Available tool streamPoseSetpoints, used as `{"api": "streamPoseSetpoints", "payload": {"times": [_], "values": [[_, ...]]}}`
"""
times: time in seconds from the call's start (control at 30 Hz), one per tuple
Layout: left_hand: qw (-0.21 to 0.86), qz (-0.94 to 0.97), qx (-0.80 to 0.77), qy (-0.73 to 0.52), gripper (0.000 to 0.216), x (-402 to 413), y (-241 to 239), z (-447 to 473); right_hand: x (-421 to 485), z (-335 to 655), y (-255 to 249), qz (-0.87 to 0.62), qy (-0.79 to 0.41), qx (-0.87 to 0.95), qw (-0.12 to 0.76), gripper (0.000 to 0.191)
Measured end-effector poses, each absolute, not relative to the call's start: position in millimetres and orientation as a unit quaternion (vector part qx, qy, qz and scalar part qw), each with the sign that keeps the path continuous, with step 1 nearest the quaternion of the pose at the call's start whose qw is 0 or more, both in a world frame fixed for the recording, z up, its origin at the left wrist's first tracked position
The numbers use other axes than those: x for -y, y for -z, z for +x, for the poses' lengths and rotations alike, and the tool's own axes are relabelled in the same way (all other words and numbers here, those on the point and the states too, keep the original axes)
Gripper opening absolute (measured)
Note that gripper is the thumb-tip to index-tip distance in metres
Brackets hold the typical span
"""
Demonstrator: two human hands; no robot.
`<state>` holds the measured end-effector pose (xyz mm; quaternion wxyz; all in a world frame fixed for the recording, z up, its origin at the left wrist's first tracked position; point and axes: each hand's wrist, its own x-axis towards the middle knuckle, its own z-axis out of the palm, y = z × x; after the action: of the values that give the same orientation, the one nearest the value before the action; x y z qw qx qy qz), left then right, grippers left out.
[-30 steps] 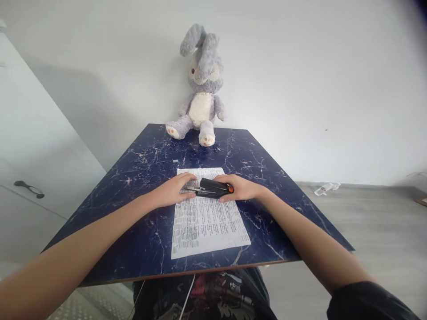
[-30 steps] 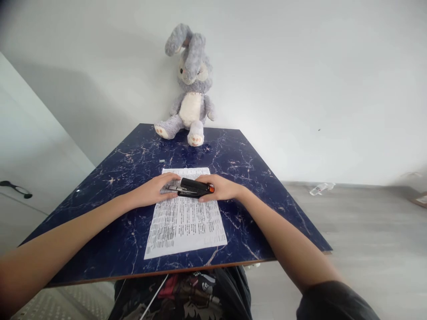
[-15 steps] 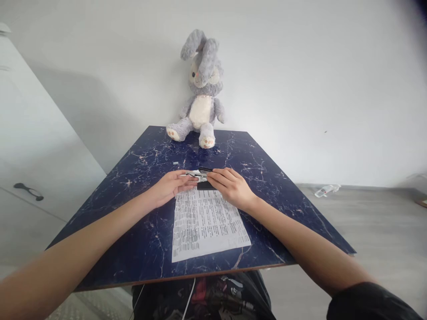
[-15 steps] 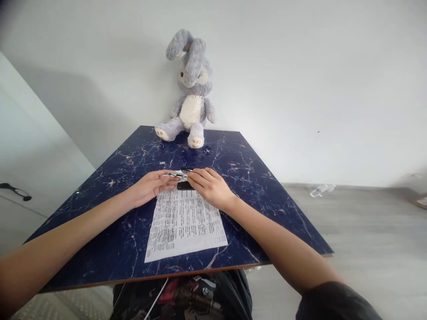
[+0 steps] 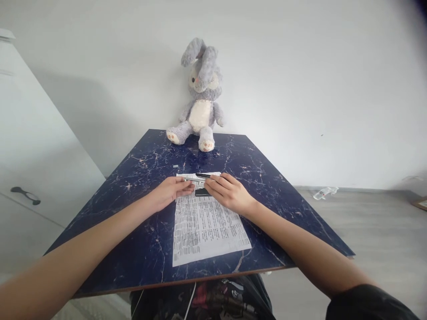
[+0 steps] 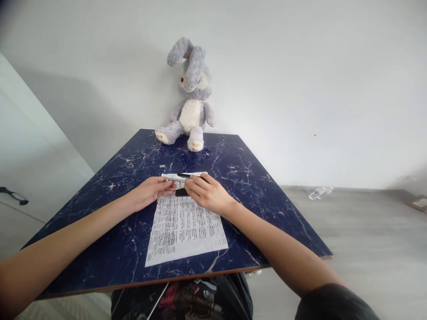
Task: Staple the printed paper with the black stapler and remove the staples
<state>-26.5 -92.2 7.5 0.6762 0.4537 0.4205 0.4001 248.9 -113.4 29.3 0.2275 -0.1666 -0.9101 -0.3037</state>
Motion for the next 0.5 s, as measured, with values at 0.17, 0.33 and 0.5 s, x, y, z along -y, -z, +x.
{"api": "streamPoseSetpoints", "payload": {"times": [0.17,0.33,0.5], "values": [[0.619,0.49,-0.442,-0.426,0.027,95.2,-13.1,-27.7,110.6,245.2,-26.7,-0.284,0.159,0.892,0.313,0.044],[0.509,0.545,-0.473,-0.469,0.029,100.4,-14.8,-27.5,98.0,250.2,-19.6,-0.38,-0.001,0.853,0.359,0.049],[0.364,0.644,-0.547,-0.391,0.017,99.4,-10.6,-30.6,95.8,251.7,-15.6,-0.372,-0.086,0.856,0.35,0.046]]}}
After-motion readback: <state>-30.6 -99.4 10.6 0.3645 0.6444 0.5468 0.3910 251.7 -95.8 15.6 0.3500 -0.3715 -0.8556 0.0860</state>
